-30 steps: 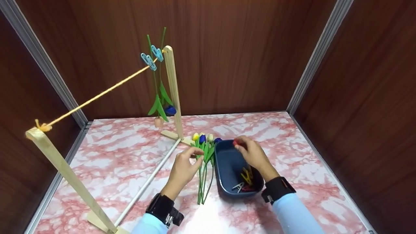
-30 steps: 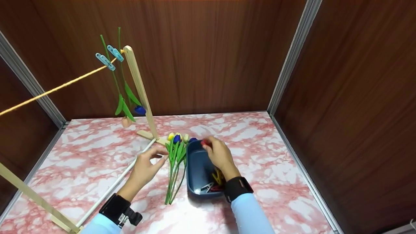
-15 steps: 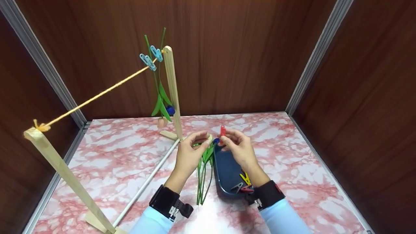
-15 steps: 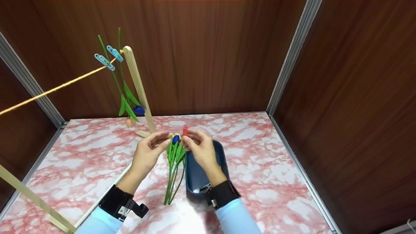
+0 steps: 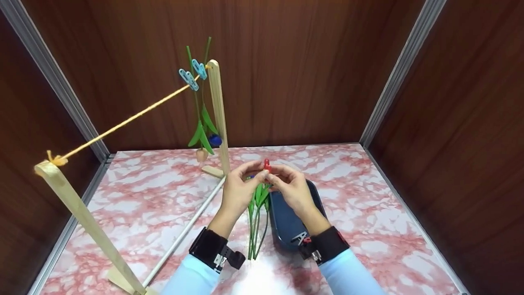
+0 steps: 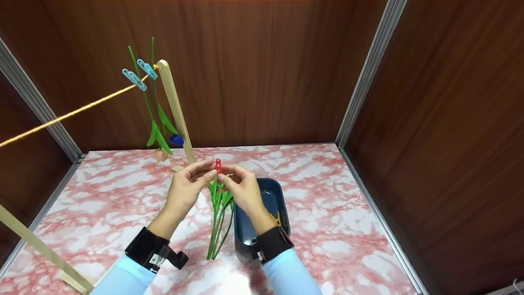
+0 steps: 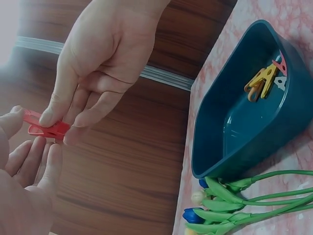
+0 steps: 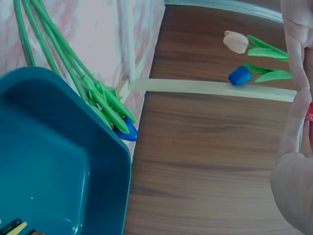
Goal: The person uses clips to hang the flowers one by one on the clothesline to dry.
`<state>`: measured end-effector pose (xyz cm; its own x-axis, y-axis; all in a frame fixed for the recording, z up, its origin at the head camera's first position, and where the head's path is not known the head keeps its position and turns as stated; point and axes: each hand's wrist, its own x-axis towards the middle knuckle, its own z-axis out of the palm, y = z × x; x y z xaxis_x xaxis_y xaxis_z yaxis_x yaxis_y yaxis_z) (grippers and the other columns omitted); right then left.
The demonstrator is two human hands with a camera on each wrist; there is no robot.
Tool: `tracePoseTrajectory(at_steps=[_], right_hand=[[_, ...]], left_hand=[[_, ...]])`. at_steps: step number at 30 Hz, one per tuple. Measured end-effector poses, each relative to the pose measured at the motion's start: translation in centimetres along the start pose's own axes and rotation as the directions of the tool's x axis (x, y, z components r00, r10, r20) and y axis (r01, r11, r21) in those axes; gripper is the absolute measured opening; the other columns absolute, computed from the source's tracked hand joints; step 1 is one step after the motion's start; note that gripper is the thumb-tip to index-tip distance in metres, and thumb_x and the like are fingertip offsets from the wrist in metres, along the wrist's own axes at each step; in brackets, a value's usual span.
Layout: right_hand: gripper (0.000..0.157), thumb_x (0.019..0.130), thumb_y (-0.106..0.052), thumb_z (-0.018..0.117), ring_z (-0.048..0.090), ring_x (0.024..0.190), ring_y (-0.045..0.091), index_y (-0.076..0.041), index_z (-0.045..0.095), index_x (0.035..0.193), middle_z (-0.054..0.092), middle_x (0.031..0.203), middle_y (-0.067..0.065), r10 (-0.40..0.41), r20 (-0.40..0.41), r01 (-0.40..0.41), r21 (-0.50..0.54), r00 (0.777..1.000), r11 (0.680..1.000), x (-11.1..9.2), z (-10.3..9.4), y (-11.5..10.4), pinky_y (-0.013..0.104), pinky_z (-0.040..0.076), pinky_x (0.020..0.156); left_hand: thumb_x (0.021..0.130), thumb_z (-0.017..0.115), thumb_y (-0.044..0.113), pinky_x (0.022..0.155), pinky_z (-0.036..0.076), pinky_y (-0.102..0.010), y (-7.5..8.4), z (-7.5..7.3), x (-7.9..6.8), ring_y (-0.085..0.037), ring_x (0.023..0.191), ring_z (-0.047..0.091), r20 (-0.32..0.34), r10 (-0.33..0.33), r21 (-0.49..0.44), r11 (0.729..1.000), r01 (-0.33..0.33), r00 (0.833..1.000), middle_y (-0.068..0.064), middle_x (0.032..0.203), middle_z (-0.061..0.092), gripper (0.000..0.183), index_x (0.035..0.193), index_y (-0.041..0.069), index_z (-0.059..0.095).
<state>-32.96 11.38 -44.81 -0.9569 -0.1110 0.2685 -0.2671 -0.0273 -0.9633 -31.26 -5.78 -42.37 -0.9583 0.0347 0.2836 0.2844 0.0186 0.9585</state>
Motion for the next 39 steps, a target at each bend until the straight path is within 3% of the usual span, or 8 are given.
tracePoseTrajectory(at_steps=[6, 15, 25, 30, 34, 37, 38, 39], right_hand=[[0.031, 0.102, -0.001, 0.073, 0.081, 0.093, 0.01, 0.01, 0.072, 0.13, 0.084, 0.109, 0.005, 0.021, 0.009, -0.021, 0.008, 1.0, 1.0, 0.1, 0.7, 0.8, 0.03, 0.069, 0.079], [0.035, 0.101, 0.002, 0.072, 0.081, 0.092, 0.007, 0.015, 0.068, 0.133, 0.084, 0.113, 0.01, 0.046, 0.058, -0.048, 0.028, 0.997, 0.998, 0.1, 1.6, 1.7, 0.027, 0.068, 0.08], [0.034, 0.103, 0.003, 0.069, 0.079, 0.096, 0.007, 0.013, 0.069, 0.135, 0.079, 0.124, 0.024, 0.058, 0.1, -0.052, -0.064, 0.993, 0.997, 0.0, 1.7, 2.6, 0.034, 0.07, 0.084], [0.033, 0.103, 0.001, 0.07, 0.079, 0.096, 0.008, 0.01, 0.07, 0.134, 0.079, 0.124, 0.026, 0.052, 0.129, -0.04, -0.096, 0.99, 0.995, 0.2, 2.0, 2.9, 0.03, 0.069, 0.081], [0.033, 0.102, -0.005, 0.073, 0.08, 0.098, 0.01, 0.008, 0.073, 0.133, 0.079, 0.124, 0.025, 0.059, 0.177, -0.036, -0.13, 0.982, 0.991, 0.7, 2.1, 3.2, 0.029, 0.069, 0.081], [0.032, 0.101, -0.012, 0.078, 0.08, 0.104, 0.018, 0.004, 0.076, 0.129, 0.081, 0.123, 0.021, 0.045, 0.254, 0.038, -0.313, 0.966, 0.949, 1.5, 1.8, 3.8, 0.037, 0.069, 0.087], [0.03, 0.099, -0.012, 0.079, 0.08, 0.106, 0.022, 0.003, 0.078, 0.126, 0.081, 0.121, 0.02, 0.043, 0.29, 0.084, -0.412, 0.956, 0.907, 1.8, 1.7, 4.1, 0.04, 0.068, 0.09], [0.03, 0.098, -0.013, 0.081, 0.079, 0.109, 0.026, 0.001, 0.079, 0.124, 0.082, 0.121, 0.018, 0.06, 0.325, 0.127, -0.523, 0.944, 0.843, 2.1, 1.5, 4.3, 0.043, 0.067, 0.094]], left_hand=[[0.098, 0.082, 0.013, 0.089, 0.06, -0.014, -1.0, -0.6, 0.2, -0.031, 0.121, 0.076, -0.012, 0.01, -0.009, 1.0, -0.01, 1.0, -0.019, 0.128, 0.08, 0.038, 0.133, 0.001, 0.076], [0.097, 0.083, 0.014, 0.095, 0.064, -0.023, -2.6, -1.4, 0.1, -0.032, 0.12, 0.077, -0.043, 0.003, 0.041, 0.999, -0.002, 0.999, -0.02, 0.126, 0.081, 0.036, 0.13, 0.001, 0.078], [0.096, 0.082, 0.009, 0.102, 0.065, -0.04, -3.7, -1.8, -0.3, -0.034, 0.119, 0.077, -0.053, -0.001, 0.047, 0.999, 0.003, 0.999, -0.021, 0.129, 0.079, 0.036, 0.131, -0.002, 0.076], [0.096, 0.082, 0.007, 0.1, 0.065, -0.036, -3.8, -2.1, -0.3, -0.035, 0.118, 0.078, -0.081, 0.009, 0.066, 0.998, -0.003, 0.997, -0.023, 0.134, 0.077, 0.029, 0.122, -0.004, 0.079], [0.094, 0.083, 0.005, 0.095, 0.067, -0.033, -3.9, -2.4, -0.2, -0.034, 0.113, 0.08, -0.125, 0.037, 0.096, 0.995, -0.025, 0.991, -0.022, 0.123, 0.081, 0.024, 0.116, -0.003, 0.081], [0.092, 0.084, 0.003, 0.093, 0.067, -0.031, -3.8, -2.7, -0.1, -0.033, 0.108, 0.081, -0.175, 0.078, 0.106, 0.993, -0.06, 0.981, -0.02, 0.114, 0.083, 0.022, 0.114, -0.003, 0.082], [0.092, 0.085, 0.002, 0.092, 0.067, -0.03, -3.7, -2.8, 0.0, -0.033, 0.106, 0.081, -0.191, 0.098, 0.112, 0.991, -0.077, 0.977, -0.02, 0.111, 0.083, 0.022, 0.113, -0.003, 0.082], [0.091, 0.085, 0.001, 0.091, 0.067, -0.03, -3.6, -3.0, 0.1, -0.033, 0.105, 0.08, -0.206, 0.118, 0.115, 0.989, -0.095, 0.971, -0.02, 0.109, 0.083, 0.022, 0.112, -0.004, 0.082]])
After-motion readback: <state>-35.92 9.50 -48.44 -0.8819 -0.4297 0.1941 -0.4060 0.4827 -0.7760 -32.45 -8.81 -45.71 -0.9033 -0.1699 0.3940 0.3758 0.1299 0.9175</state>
